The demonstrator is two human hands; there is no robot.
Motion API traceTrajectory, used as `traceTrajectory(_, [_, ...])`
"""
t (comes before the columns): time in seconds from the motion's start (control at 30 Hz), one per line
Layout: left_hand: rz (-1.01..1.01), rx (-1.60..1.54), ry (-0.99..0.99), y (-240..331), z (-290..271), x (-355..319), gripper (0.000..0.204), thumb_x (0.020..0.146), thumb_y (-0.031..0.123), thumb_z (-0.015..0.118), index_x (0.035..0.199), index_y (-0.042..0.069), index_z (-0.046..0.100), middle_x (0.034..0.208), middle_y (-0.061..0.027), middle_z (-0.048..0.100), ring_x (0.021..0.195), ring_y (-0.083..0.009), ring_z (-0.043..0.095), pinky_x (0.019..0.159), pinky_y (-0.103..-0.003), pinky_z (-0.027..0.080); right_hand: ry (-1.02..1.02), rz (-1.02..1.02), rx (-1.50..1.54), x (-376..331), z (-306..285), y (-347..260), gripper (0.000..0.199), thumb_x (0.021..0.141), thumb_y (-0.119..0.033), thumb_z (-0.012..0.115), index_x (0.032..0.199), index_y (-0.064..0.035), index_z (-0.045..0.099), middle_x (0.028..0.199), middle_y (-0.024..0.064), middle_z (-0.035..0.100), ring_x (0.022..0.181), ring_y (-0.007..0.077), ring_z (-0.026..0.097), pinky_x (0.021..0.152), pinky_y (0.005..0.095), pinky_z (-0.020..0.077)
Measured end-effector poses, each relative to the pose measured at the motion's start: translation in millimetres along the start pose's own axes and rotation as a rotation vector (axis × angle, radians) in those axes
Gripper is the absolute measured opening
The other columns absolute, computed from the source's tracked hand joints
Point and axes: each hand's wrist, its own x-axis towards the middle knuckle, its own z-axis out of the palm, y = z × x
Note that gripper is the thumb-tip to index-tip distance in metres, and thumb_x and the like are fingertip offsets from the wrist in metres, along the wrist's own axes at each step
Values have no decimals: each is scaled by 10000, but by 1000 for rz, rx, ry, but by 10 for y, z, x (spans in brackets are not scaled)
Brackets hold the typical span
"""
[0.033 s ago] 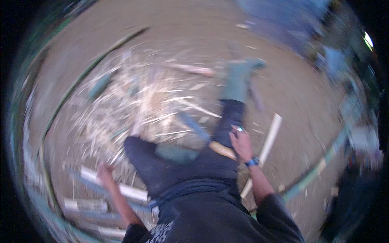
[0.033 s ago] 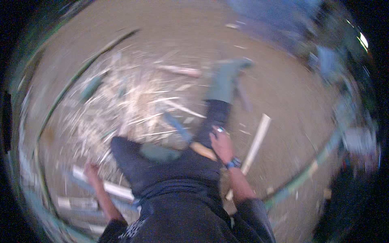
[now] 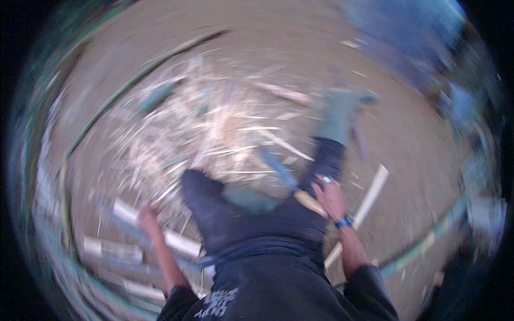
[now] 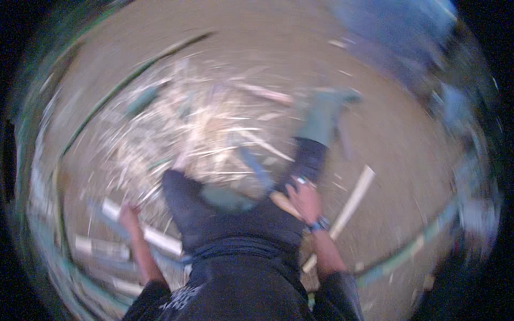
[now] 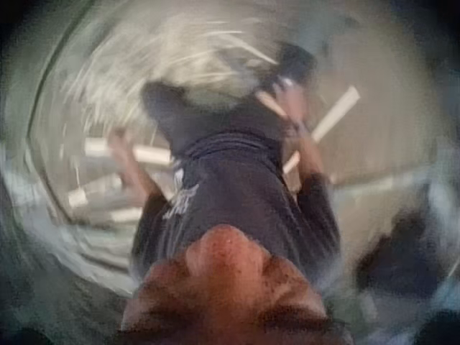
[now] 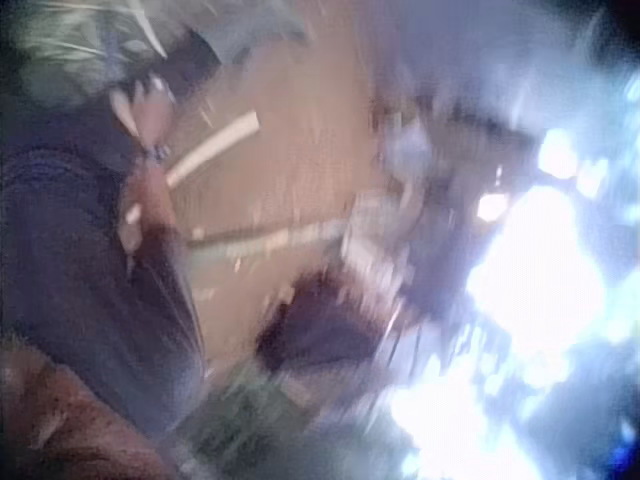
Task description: The person sits on the ground and uses a machete to shave and smooth a long piece of bamboo. They hold the bamboo with one hand and repeatedly strike it with the machete to remove the outer layer and refine the surface.
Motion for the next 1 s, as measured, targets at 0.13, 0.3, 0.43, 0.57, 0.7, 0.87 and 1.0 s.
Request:
traceTrajectory(0.13, [-48,-344,204,-570,-367,-116,353,866,4,488,1217,-29,471,954,-192,646,722,-247,662,564,-305,535,-288,-406,-540,-93,242,-313,456,803,-371,653,1103,-30,616,938,227,606,961,381,568,823,490,471])
traceTrajectory(0.3, [-234,409,559,-1510,-576,-411,226,837,64,537,1016,-34,633,937,-220,662,847,-335,653,751,-412,514,-236,-337,-578,-132,483,-52,495,745,-268,718,1123,21,581,1007,237,588,973,404,559,839,482,472])
traceTrajectory(0.43, [-411,366,529,-1736,-310,-597,279,823,66,567,1084,-18,613,1025,-233,638,983,-362,606,871,-425,461,-378,-155,-569,100,478,-49,425,714,-247,701,1003,45,593,945,251,611,900,410,595,785,473,486])
traceTrajectory(0.57, [-487,583,543,-1750,-56,-675,386,831,146,616,1174,-15,538,1157,-219,574,1085,-384,533,935,-436,415,-364,-59,-331,329,420,104,354,723,-236,669,908,52,577,787,205,616,751,362,608,710,446,488])
traceTrajectory(0.7, [-767,547,596,-1697,15,-499,460,828,228,651,1196,-7,506,1207,-208,545,1133,-397,492,951,-456,402,-479,163,28,387,411,75,233,804,-220,620,789,-30,487,614,58,528,495,163,533,442,340,467])
traceTrajectory(0.87, [-827,392,489,-1723,-93,-449,374,845,213,618,1126,-23,550,1078,-210,612,1026,-368,572,863,-471,454,-431,283,292,205,459,-134,273,876,-266,599,750,-85,439,568,37,495,415,132,480,333,284,407])
traceTrajectory(1.0, [-548,87,489,-2172,-339,-614,268,867,161,564,1035,-46,595,900,-208,649,848,-331,634,770,-457,478,-454,262,425,56,404,-309,261,888,-263,594,768,-86,445,562,23,483,414,129,478,333,281,407])
